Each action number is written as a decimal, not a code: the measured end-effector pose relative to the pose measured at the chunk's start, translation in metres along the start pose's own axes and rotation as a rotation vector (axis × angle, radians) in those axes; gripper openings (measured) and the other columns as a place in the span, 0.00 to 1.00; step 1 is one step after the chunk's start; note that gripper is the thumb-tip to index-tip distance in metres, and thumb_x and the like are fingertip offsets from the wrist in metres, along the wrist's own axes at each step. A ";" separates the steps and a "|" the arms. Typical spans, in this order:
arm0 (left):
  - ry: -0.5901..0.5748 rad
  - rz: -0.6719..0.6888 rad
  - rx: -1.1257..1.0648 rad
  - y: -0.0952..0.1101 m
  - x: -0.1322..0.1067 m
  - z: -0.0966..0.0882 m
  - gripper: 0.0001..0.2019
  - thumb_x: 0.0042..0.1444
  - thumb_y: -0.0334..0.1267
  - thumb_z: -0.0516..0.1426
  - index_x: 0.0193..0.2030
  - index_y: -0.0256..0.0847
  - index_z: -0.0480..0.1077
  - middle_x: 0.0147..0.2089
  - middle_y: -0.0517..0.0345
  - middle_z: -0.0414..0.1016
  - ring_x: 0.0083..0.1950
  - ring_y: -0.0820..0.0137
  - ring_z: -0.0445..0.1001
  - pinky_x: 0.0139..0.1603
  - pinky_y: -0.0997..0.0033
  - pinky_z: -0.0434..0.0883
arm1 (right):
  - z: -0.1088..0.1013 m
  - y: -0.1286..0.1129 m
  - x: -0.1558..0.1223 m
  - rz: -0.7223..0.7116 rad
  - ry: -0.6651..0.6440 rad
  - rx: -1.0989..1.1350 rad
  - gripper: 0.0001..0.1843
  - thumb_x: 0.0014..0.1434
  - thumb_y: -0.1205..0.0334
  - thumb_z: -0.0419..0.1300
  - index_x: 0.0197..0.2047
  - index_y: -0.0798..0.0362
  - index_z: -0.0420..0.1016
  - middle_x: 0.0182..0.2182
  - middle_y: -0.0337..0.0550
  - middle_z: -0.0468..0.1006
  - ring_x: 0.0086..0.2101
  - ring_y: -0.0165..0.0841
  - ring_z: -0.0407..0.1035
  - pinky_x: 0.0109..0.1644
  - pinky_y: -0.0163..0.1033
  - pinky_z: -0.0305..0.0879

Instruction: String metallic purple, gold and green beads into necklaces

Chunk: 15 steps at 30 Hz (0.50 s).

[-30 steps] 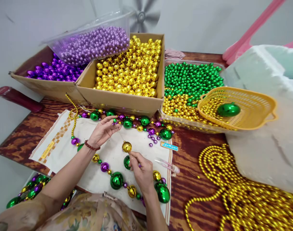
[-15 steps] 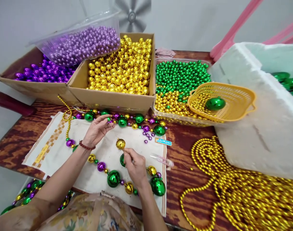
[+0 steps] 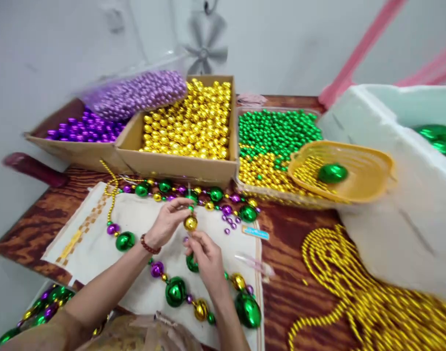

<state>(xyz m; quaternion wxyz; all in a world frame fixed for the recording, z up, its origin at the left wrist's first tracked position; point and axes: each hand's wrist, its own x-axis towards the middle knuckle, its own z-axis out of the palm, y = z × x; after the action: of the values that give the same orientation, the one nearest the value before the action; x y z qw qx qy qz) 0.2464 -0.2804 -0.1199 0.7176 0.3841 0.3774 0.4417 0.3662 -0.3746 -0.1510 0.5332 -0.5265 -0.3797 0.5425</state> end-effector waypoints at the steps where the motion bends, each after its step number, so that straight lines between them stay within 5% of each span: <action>1: -0.014 0.004 0.009 0.000 0.001 0.000 0.14 0.46 0.39 0.70 0.41 0.40 0.79 0.37 0.54 0.79 0.36 0.70 0.76 0.39 0.71 0.72 | -0.002 0.001 0.001 -0.002 -0.009 0.005 0.20 0.57 0.44 0.64 0.38 0.55 0.77 0.26 0.46 0.80 0.23 0.32 0.72 0.21 0.31 0.63; 5: -0.133 0.060 0.127 0.011 -0.005 -0.004 0.16 0.46 0.41 0.70 0.43 0.41 0.79 0.40 0.52 0.79 0.40 0.68 0.77 0.44 0.68 0.72 | -0.007 0.006 0.007 -0.025 0.057 -0.025 0.22 0.53 0.43 0.67 0.36 0.56 0.79 0.25 0.47 0.80 0.21 0.33 0.70 0.20 0.33 0.64; 8: -0.170 0.204 0.380 0.038 -0.007 -0.019 0.15 0.49 0.39 0.69 0.45 0.43 0.80 0.46 0.50 0.79 0.46 0.64 0.76 0.51 0.65 0.71 | -0.010 0.008 0.011 -0.030 0.096 -0.092 0.22 0.53 0.42 0.66 0.31 0.55 0.79 0.21 0.47 0.78 0.20 0.32 0.68 0.22 0.34 0.65; 10: -0.007 0.393 0.573 0.072 0.005 -0.044 0.11 0.53 0.38 0.66 0.45 0.44 0.80 0.46 0.50 0.79 0.48 0.63 0.76 0.53 0.65 0.69 | -0.012 0.009 0.013 -0.027 0.120 -0.122 0.23 0.53 0.41 0.66 0.31 0.55 0.80 0.21 0.46 0.78 0.20 0.32 0.67 0.23 0.35 0.65; 13: 0.384 0.701 0.813 0.145 0.045 -0.099 0.07 0.58 0.37 0.61 0.41 0.44 0.80 0.44 0.53 0.79 0.48 0.64 0.74 0.55 0.66 0.67 | -0.016 0.010 0.016 -0.021 0.163 -0.128 0.24 0.52 0.40 0.67 0.31 0.55 0.80 0.21 0.46 0.77 0.20 0.32 0.66 0.22 0.35 0.65; 15: 0.613 0.732 0.995 0.195 0.080 -0.140 0.05 0.57 0.34 0.60 0.38 0.42 0.79 0.43 0.53 0.79 0.49 0.63 0.73 0.56 0.65 0.65 | -0.016 0.009 0.018 -0.028 0.198 -0.116 0.25 0.50 0.39 0.68 0.30 0.55 0.80 0.21 0.46 0.77 0.19 0.32 0.66 0.22 0.35 0.65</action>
<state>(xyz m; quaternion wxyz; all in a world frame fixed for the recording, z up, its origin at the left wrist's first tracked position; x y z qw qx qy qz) 0.0821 -0.1146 -0.0218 0.1217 0.6283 0.5671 0.5185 0.3821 -0.3603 -0.1650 0.5440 -0.6022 -0.3634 0.4575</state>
